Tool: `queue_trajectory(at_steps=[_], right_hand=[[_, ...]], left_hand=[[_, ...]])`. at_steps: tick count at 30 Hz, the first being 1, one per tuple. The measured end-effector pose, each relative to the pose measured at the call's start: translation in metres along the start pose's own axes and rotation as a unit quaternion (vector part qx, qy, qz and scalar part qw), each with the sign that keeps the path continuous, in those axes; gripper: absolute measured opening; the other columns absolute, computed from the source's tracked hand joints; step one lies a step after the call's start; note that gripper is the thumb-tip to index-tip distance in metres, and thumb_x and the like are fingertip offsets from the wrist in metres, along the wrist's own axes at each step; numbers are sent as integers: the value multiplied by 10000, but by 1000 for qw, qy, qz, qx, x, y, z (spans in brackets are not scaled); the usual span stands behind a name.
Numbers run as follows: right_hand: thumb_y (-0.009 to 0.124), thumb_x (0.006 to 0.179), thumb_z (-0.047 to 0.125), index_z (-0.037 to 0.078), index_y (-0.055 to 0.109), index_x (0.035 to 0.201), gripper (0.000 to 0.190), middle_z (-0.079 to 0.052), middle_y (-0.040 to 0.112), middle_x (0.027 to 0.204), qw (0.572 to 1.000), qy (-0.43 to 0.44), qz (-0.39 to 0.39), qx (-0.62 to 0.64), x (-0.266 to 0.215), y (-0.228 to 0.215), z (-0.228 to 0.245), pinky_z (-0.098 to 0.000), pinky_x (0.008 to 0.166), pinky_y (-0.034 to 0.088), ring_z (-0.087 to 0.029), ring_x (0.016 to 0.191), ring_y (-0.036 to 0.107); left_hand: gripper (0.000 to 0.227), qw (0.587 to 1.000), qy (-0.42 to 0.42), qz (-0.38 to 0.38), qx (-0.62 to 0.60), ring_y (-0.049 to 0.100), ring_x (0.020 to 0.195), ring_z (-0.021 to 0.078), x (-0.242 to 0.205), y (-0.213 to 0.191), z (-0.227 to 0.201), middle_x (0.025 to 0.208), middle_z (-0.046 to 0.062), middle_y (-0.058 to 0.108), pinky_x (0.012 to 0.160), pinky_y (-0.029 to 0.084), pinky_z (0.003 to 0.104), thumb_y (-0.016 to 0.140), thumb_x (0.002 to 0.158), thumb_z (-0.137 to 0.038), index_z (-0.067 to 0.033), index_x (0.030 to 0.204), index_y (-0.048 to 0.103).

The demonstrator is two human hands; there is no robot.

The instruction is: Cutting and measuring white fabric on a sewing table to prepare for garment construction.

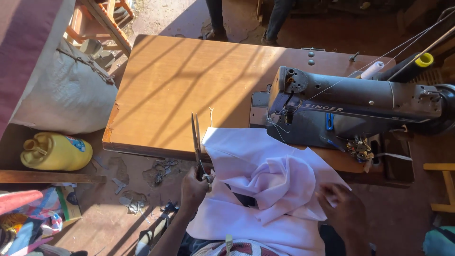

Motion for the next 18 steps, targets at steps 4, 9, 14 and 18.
queue_trajectory(at_steps=[4, 9, 14, 18], right_hand=[[866, 814, 267, 130, 630, 1424, 669, -72, 647, 1435, 959, -254, -104, 71, 18, 23, 104, -431, 1160, 463, -286, 1344, 592], [819, 793, 215, 208, 785, 1105, 314, -41, 786, 918, 940, -330, 65, 55, 1, 63, 151, -429, 811, 622, -281, 914, 775], [806, 914, 228, 115, 821, 1055, 182, -123, 793, 890, 750, -355, 479, 287, -67, 49, 217, -440, 798, 629, -270, 841, 767], [787, 907, 187, 148, 790, 1215, 311, -102, 817, 1150, 903, -341, 98, 245, -1, 71, 201, -443, 974, 583, -318, 1107, 778]], left_hand=[[212, 996, 20, 28, -83, 624, 674, 164, 26, 42, 45, 795, 82, 648, 580, 611, 340, 791, 870, -193, -58, 960, 655], [292, 998, 39, 9, -51, 727, 706, 219, 33, 42, 37, 774, 154, 744, 705, 578, 361, 884, 852, -250, -65, 970, 691], [317, 998, 50, 1, -48, 710, 683, 235, 42, 26, 30, 749, 145, 736, 713, 572, 374, 894, 844, -268, -70, 962, 677], [325, 995, 74, 18, -67, 687, 642, 198, 54, 38, 38, 677, 120, 706, 688, 560, 347, 927, 810, -296, -108, 911, 682]])
Point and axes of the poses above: each hand's wrist, its own x-axis towards the middle knuckle, its own y-axis out of the palm, z = x × y, the point moved 8 cm from there along x, towards the middle knuckle
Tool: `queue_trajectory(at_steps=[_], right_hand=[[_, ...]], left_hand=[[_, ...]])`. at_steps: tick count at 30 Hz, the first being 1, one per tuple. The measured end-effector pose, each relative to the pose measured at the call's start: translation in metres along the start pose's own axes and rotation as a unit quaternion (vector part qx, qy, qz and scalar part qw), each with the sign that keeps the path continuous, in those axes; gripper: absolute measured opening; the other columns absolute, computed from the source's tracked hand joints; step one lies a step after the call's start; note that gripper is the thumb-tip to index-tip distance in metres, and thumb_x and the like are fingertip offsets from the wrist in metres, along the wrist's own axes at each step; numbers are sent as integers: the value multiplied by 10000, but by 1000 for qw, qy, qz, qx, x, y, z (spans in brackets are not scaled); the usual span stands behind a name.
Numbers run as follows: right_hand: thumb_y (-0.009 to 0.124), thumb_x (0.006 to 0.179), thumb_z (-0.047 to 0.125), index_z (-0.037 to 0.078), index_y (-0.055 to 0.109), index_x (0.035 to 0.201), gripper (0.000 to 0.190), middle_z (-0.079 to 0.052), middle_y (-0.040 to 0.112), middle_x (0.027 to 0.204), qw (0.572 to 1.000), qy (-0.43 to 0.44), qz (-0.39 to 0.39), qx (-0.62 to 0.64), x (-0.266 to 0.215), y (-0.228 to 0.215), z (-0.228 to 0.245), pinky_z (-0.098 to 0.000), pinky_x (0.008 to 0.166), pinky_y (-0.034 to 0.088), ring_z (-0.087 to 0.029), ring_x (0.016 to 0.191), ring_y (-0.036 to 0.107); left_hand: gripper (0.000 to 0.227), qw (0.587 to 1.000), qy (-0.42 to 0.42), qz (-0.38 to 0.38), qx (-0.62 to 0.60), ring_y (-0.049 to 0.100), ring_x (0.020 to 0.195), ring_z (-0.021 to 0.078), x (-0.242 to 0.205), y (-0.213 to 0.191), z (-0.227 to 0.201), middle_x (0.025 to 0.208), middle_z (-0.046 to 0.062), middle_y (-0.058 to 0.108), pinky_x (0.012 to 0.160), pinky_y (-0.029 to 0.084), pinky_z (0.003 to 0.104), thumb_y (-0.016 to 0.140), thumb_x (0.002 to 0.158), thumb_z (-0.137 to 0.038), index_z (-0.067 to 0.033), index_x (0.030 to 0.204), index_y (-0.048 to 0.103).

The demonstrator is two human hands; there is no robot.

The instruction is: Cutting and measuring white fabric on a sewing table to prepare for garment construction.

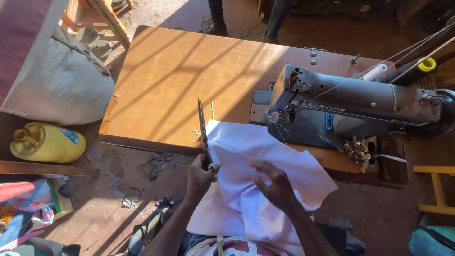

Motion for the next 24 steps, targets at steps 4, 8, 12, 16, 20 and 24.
queue_trajectory(at_steps=[4, 8, 12, 16, 20, 24], right_hand=[[592, 1058, 197, 42, 636, 1440, 414, -211, 652, 1456, 996, -35, -68, -53, 40, 12, -22, -531, 1144, 458, -404, 1350, 617], [567, 1070, 371, 34, 550, 1516, 559, -196, 500, 1619, 950, -132, -61, -276, 59, 33, -37, -556, 1225, 331, -377, 1499, 469], [452, 1107, 470, 95, 517, 1562, 593, -145, 434, 1686, 925, -128, -33, -355, 73, 32, -47, -545, 1242, 306, -344, 1552, 404], [470, 1096, 465, 99, 506, 1577, 606, -149, 432, 1688, 926, -112, -21, -359, 76, 28, -52, -543, 1238, 313, -351, 1555, 397], [483, 1084, 440, 110, 460, 1611, 622, -146, 364, 1728, 931, -90, 0, -354, 78, 31, -54, -544, 1264, 258, -349, 1589, 328], [651, 1015, 420, 78, 563, 1535, 629, -138, 441, 1687, 960, -69, -23, -271, 77, 23, -53, -542, 1261, 274, -338, 1564, 388]], left_hand=[[296, 992, 35, 33, -117, 630, 668, 169, -10, 12, -10, 675, 109, 676, 648, 533, 303, 935, 817, -176, -57, 912, 681], [319, 957, 4, 56, -284, 663, 688, 151, -5, 12, 19, 751, 88, 691, 629, 557, 269, 916, 767, -31, 34, 1011, 722], [308, 984, -16, 21, -176, 692, 793, 208, -35, -26, -39, 843, 130, 717, 655, 535, 265, 844, 835, -32, 91, 1083, 708], [195, 963, 53, -45, 260, 791, 809, 298, 0, -91, -48, 748, 77, 768, 740, 617, 429, 829, 796, -284, -165, 928, 749], [471, 921, 167, -81, 342, 769, 864, 454, 49, -131, -71, 783, 186, 750, 823, 583, 596, 878, 746, -365, -129, 975, 541], [225, 849, 224, -50, 476, 762, 804, 507, 75, -135, -119, 749, 274, 737, 752, 606, 605, 788, 731, -188, -32, 834, 662]])
Point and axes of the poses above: each hand's wrist, its own x-axis towards the middle knuckle, its own y-axis out of the palm, z = x × y, the point moved 8 cm from there along x, towards the middle knuckle
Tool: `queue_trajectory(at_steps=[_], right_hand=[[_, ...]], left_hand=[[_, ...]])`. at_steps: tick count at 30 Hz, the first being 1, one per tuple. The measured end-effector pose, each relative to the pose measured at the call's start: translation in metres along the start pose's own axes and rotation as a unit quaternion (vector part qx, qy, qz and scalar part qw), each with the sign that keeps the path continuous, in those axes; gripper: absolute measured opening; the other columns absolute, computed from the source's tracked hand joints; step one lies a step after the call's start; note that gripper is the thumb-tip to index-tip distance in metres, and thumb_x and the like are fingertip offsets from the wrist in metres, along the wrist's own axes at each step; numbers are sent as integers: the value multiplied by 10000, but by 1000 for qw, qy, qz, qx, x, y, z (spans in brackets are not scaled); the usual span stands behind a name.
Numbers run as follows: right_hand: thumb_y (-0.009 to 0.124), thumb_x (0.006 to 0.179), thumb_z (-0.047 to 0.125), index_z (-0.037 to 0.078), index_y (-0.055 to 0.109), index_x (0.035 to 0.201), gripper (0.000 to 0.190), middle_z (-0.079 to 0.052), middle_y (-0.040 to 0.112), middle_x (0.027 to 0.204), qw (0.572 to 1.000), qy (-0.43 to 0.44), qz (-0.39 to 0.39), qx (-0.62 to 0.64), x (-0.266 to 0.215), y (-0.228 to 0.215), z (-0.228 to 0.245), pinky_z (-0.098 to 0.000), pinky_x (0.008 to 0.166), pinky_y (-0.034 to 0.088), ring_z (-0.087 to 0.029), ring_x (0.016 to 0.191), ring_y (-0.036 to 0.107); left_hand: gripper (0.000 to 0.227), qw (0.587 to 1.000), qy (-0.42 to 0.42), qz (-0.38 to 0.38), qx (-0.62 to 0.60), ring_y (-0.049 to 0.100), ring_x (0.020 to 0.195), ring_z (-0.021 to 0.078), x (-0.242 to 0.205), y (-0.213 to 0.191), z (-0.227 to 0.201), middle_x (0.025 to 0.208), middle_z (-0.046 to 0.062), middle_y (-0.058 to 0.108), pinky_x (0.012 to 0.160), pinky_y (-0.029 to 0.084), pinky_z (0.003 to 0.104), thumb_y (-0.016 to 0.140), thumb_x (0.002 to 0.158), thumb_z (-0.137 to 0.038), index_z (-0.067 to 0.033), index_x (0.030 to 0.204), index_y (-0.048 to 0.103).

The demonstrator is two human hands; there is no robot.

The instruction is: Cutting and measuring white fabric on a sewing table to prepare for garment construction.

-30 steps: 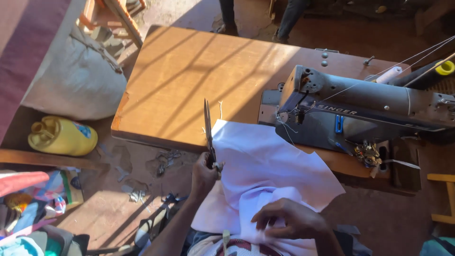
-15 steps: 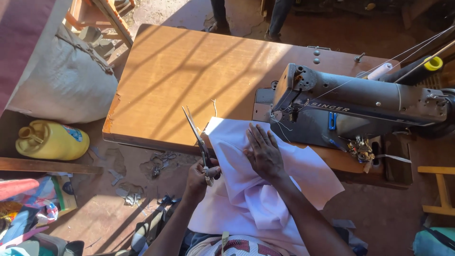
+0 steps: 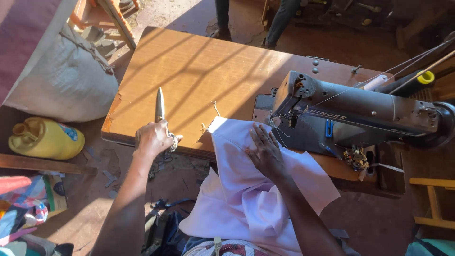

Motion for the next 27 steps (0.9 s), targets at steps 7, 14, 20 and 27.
queue_trajectory(at_steps=[7, 14, 20, 27], right_hand=[[798, 879, 165, 93, 643, 1452, 598, -134, 594, 1542, 983, 32, -181, 23, -91, -80, -59, -499, 1231, 402, -369, 1425, 553], [793, 1013, 412, 74, 765, 967, 342, -87, 738, 925, 831, 504, -237, -10, -278, -117, -168, -433, 791, 498, -259, 864, 669], [733, 918, 194, -12, 673, 1365, 496, -146, 705, 1323, 718, 545, -207, 381, -278, -69, -156, -424, 989, 507, -301, 1215, 629], [762, 885, 82, -80, 737, 1218, 371, -133, 728, 1194, 718, 465, -269, 443, -271, -52, -164, -442, 848, 570, -261, 1047, 672]], left_hand=[[384, 991, -68, 116, 18, 786, 932, 470, 51, 61, 52, 890, 231, 794, 854, 610, 594, 867, 706, -386, -64, 901, 794], [300, 941, -108, 245, -207, 752, 571, 143, -41, 11, -56, 613, 43, 770, 663, 598, 300, 704, 979, -295, -97, 753, 701], [412, 891, -64, 305, -331, 761, 1032, 221, -94, 174, -67, 1089, 47, 816, 932, 565, 404, 579, 806, -217, -140, 1163, 768], [394, 676, -101, 218, -696, 732, 1043, 192, -107, 181, -112, 1170, 120, 819, 940, 602, 369, 764, 902, -190, 21, 1234, 782]])
Point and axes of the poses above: each hand's wrist, its own x-axis towards the middle knuckle, its own y-axis out of the palm, z = x × y, the point moved 8 cm from there along x, towards the middle knuckle
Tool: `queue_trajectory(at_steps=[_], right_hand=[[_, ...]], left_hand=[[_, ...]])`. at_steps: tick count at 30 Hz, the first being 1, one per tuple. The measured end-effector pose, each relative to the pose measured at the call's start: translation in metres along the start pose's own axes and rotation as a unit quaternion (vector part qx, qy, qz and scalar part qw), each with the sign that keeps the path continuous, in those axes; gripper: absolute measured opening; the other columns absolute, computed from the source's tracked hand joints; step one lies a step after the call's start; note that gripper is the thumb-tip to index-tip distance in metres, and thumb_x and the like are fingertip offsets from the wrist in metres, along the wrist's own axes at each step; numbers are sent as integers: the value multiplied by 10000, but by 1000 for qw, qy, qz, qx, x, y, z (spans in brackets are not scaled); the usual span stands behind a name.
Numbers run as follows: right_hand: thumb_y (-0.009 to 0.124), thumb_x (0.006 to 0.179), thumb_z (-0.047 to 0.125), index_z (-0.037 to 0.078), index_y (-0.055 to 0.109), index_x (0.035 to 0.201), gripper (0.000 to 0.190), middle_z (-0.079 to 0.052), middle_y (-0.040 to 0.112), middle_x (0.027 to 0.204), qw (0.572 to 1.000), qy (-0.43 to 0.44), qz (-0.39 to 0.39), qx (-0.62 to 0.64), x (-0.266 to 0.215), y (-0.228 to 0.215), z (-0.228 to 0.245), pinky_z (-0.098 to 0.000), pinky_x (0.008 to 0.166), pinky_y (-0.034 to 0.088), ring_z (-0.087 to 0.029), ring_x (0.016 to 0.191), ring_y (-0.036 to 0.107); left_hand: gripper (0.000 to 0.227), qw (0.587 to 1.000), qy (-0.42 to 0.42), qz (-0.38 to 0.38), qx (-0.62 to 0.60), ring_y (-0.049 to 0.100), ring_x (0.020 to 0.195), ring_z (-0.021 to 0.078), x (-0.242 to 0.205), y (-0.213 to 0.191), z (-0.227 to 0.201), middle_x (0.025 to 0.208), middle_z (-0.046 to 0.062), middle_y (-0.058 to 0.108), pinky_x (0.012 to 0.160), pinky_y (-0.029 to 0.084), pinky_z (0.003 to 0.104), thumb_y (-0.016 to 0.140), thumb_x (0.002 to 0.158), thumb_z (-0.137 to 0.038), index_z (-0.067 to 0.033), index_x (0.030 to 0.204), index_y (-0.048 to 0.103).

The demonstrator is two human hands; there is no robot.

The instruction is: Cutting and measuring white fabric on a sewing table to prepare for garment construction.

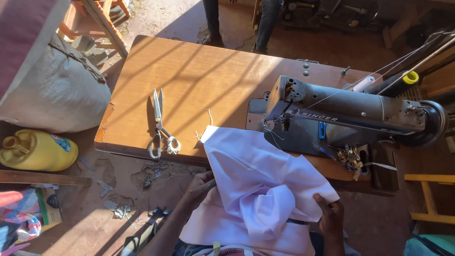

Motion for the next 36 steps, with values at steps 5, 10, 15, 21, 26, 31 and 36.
queue_trajectory(at_steps=[5, 10, 15, 21, 26, 31, 36], right_hand=[[778, 819, 148, 32, 691, 1311, 513, -89, 716, 1262, 994, -67, -13, 84, 26, -11, 52, -426, 951, 585, -257, 1116, 687], [721, 861, 208, 174, 692, 1246, 388, 42, 666, 1184, 984, -104, -82, 122, 44, -56, 99, -326, 1021, 553, -151, 1156, 658], [746, 1018, 190, -21, 741, 1295, 348, -175, 740, 1063, 938, -165, -109, -286, -8, -27, 160, -408, 794, 508, -276, 949, 672], [682, 946, 54, -6, 756, 1205, 276, -166, 684, 1135, 791, -448, 36, -415, -58, 69, 170, -429, 903, 535, -330, 974, 681], [833, 843, 204, 250, 732, 1340, 509, 3, 686, 1250, 818, -225, 369, -379, -90, 177, 148, -274, 631, 615, -129, 813, 742], [852, 851, 325, 176, 744, 1262, 450, -33, 751, 1162, 841, -303, 178, -411, -25, 161, 144, -360, 796, 586, -177, 947, 751], [626, 875, 722, 156, 772, 1101, 627, -13, 831, 1008, 813, -59, 60, -576, 1, 102, 111, -408, 709, 560, -230, 927, 785]], left_hand=[[164, 995, 80, -59, -8, 513, 703, 100, -4, 3, -48, 791, -7, 593, 642, 425, 269, 568, 1031, -185, -97, 916, 646], [172, 974, 129, -82, -166, 563, 647, 88, -12, -1, -102, 783, 37, 606, 561, 456, 231, 536, 1100, -106, -59, 954, 613], [412, 986, -28, -147, 78, 729, 872, 204, -32, -34, -52, 981, 107, 797, 733, 596, 366, 857, 790, -294, -4, 1072, 776], [377, 987, -93, -127, -10, 722, 717, 238, -42, -15, -28, 875, 127, 766, 657, 576, 369, 830, 833, -267, 47, 1035, 774], [371, 992, -67, -109, -15, 744, 773, 241, -27, -14, -25, 919, 131, 793, 692, 592, 374, 839, 823, -276, 15, 1045, 776], [375, 993, -34, -88, -66, 755, 875, 240, -26, -33, -9, 1039, 143, 808, 760, 619, 398, 827, 854, -210, 6, 1154, 767], [272, 995, -20, -87, -33, 666, 717, 179, -36, -54, 1, 829, 60, 702, 601, 514, 331, 846, 855, -258, -22, 961, 762]])
Point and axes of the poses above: each hand's wrist, its own x-axis towards the middle knuckle, its own y-axis out of the palm, z = x × y, the point moved 8 cm from there along x, towards the middle knuckle
